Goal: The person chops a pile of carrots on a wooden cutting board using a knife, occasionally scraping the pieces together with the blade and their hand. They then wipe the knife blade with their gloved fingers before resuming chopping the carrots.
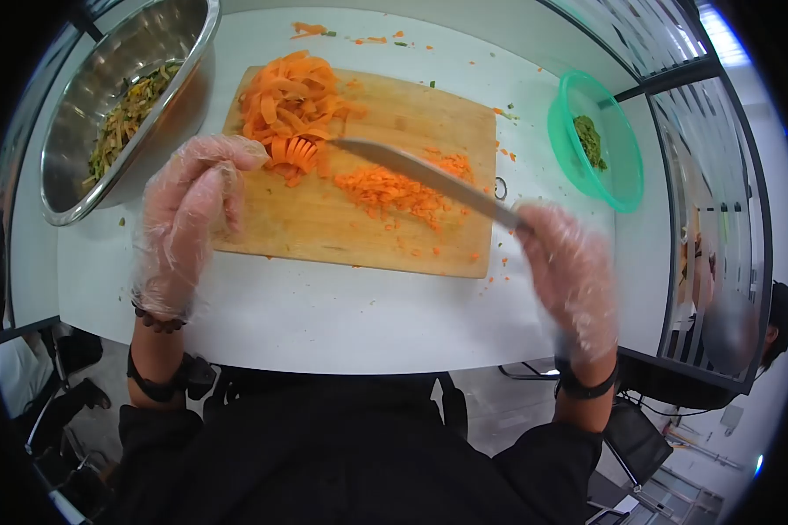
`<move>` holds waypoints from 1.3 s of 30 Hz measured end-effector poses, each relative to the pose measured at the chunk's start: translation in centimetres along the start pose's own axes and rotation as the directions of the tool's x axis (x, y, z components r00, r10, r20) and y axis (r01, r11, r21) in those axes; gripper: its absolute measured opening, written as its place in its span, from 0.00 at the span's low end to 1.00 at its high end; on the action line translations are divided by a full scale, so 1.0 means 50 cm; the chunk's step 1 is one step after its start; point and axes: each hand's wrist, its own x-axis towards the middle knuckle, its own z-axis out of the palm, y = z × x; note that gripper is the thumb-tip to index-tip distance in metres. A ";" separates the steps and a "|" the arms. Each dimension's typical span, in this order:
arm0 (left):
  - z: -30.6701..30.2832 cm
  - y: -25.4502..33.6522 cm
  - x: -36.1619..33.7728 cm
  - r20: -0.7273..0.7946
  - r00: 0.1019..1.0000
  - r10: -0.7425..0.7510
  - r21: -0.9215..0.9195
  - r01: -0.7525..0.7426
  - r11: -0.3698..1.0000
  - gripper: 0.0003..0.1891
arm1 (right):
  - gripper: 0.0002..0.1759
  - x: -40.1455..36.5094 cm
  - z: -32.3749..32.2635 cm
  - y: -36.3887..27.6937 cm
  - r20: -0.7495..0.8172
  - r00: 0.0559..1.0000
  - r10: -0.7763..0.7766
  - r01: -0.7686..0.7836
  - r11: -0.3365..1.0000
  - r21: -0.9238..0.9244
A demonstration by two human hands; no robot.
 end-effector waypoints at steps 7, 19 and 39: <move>-0.006 0.006 -0.003 -0.003 1.000 0.011 0.052 -0.011 0.999 0.13 | 0.12 -0.057 0.016 -0.098 0.462 0.864 0.201 -0.301 0.941 0.153; -0.002 0.007 -0.004 -0.013 1.000 0.018 0.032 -0.018 0.999 0.11 | 0.09 -0.047 0.030 -0.105 0.401 0.865 0.301 -0.356 0.932 0.069; -0.002 -0.013 0.009 0.042 0.994 -0.101 0.003 0.101 0.995 0.11 | 0.13 -0.029 0.051 -0.109 0.322 0.889 0.325 -0.365 0.928 0.071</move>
